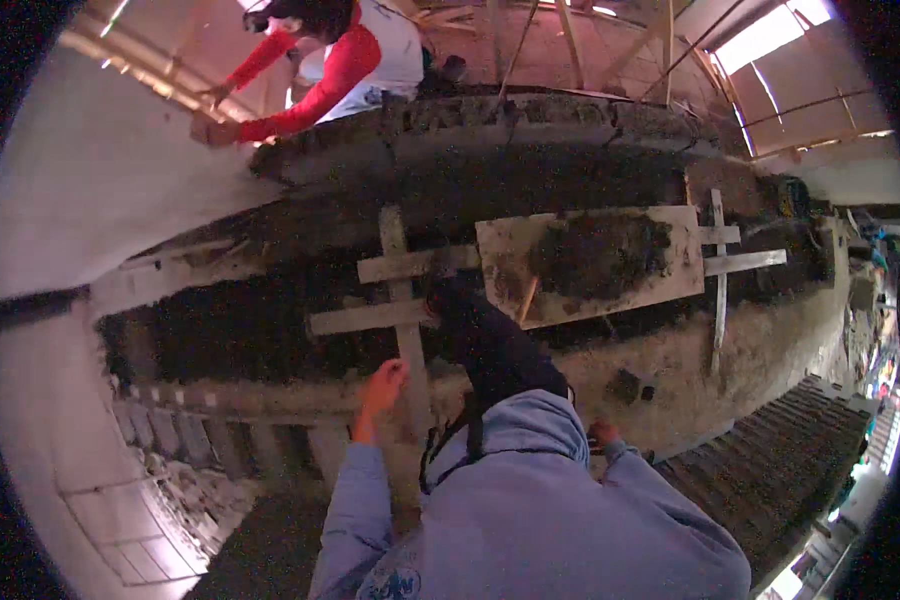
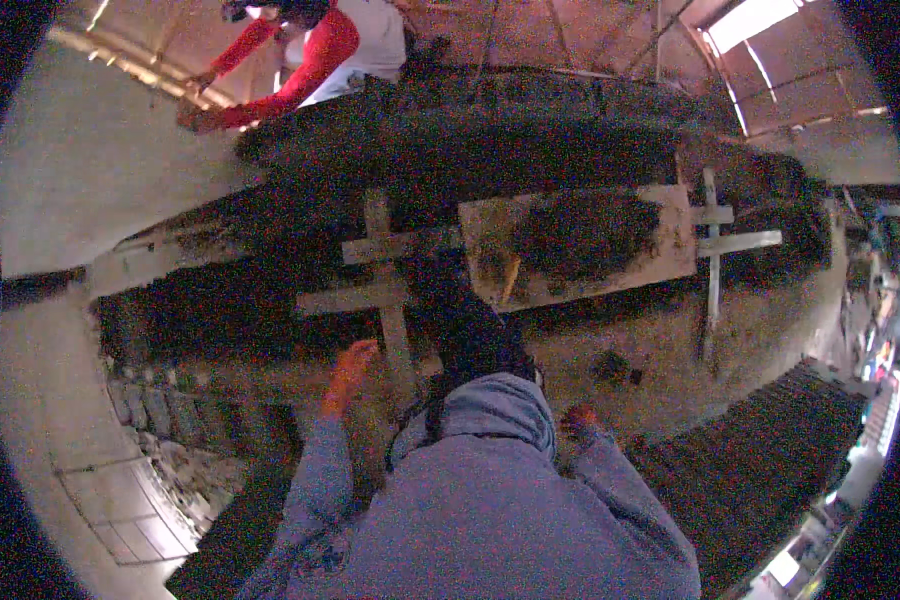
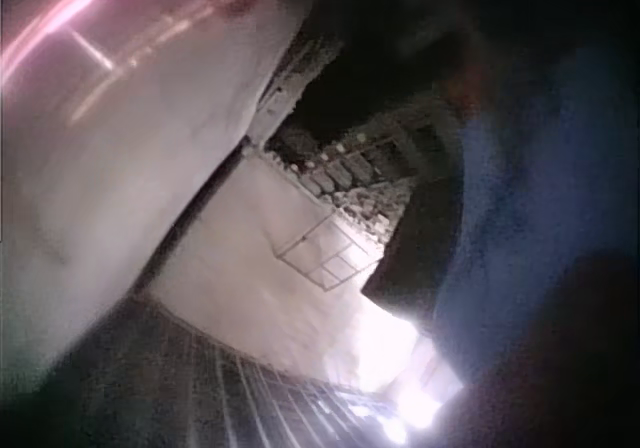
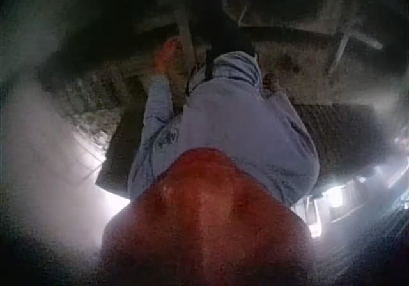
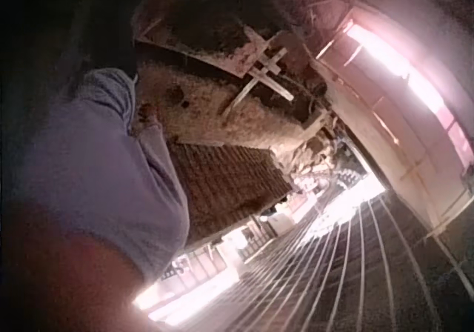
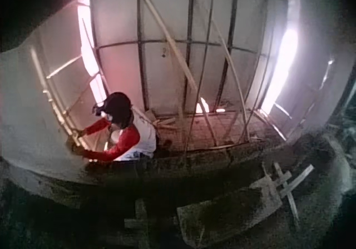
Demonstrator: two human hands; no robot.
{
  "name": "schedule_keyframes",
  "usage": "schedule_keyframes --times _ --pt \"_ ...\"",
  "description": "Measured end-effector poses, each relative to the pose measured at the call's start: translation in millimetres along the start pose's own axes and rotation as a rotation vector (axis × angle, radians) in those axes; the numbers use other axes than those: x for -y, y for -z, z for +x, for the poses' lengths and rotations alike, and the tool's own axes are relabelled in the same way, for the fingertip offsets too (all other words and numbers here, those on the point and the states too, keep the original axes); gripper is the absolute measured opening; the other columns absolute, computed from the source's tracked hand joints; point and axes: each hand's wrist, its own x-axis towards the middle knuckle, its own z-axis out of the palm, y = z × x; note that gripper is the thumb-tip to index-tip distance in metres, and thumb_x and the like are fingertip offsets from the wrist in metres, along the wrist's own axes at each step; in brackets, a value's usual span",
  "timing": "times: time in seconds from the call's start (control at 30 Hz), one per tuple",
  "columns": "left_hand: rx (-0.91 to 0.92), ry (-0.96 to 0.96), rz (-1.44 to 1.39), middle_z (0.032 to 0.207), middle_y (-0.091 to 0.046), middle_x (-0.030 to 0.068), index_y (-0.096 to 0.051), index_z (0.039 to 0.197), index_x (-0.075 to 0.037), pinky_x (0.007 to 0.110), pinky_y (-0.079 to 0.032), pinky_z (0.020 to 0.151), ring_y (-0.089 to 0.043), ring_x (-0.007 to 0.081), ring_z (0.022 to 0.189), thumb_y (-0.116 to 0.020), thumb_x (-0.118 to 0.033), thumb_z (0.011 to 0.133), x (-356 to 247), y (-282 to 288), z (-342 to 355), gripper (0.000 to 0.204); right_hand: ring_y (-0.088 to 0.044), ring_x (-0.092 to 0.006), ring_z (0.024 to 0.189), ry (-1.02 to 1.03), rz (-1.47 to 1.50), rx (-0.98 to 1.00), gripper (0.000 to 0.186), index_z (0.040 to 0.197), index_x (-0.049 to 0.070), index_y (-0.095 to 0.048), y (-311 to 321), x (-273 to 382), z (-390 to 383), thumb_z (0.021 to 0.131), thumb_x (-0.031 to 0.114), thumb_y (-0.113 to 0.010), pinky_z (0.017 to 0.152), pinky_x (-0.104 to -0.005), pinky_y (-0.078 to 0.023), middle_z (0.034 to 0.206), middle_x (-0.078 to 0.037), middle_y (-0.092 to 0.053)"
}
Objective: The person scoops wet cement from a wooden board using a trowel and applies it to a wall surface. They repeatedly smooth the cement on the wall and scrape excess material back onto the board.
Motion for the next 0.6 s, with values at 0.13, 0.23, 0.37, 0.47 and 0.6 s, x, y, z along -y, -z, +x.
schedule_keyframes --times 0.13,0.23,0.37,0.47,0.6 --pt "-0.011 0.069 0.113 0.108 -0.067 0.0111 -0.06 0.125 -0.007 0.035 -0.052 0.081 -0.064 0.022 0.096 -0.065 -0.039 0.092 -36 52 50 0.046 -0.065 -0.0307 0.101 -0.096 0.181 0.007 0.046 0.129 0.016 -0.054 0 93 -10 0.097 0.049 -0.05 0.08 -0.0513 -0.052 0.122 -0.01 -0.064" --pt "-0.055 0.138 0.207 0.113 -0.066 0.0161 -0.06 0.127 -0.007 0.039 -0.051 0.087 -0.064 0.029 0.103 -0.067 -0.042 0.09 -52 99 80 0.052 -0.062 -0.0317 0.104 -0.173 0.444 -0.029 0.046 0.13 0.017 -0.053 -4 136 -3 0.097 0.049 -0.049 0.082 -0.0525 -0.051 0.124 -0.009 -0.062" --pt "-0.078 0.117 0.577 0.124 -0.061 0.0218 -0.057 0.132 -0.007 0.046 -0.046 0.097 -0.059 0.0375 0.114 -0.067 -0.045 0.088 -94 113 91 0.058 -0.062 -0.0303 0.102 -0.195 0.765 -0.03 0.045 0.131 0.02 -0.051 33 155 -18 0.097 0.049 -0.05 0.08 -0.0514 -0.051 0.122 -0.008 -0.062" --pt "-0.205 0.082 0.424 0.13 -0.057 0.023 -0.055 0.134 -0.007 0.047 -0.043 0.101 -0.054 0.0389 0.121 -0.065 -0.048 0.089 -133 145 103 0.061 -0.063 -0.0284 0.097 -0.141 0.629 -0.118 0.041 0.132 0.023 -0.048 -44 240 -36 0.097 0.043 -0.054 0.076 -0.0492 -0.051 0.118 -0.008 -0.063" --pt "-0.025 0.031 0.501 0.133 -0.055 0.0228 -0.054 0.136 -0.009 0.046 -0.041 0.103 -0.051 0.038 0.125 -0.063 -0.051 0.09 -137 174 148 0.062 -0.065 -0.0279 0.093 -0.16 0.875 -0.124 0.041 0.134 0.023 -0.046 -77 260 -66 0.096 0.032 -0.059 0.076 -0.0492 -0.052 0.114 -0.008 -0.065"
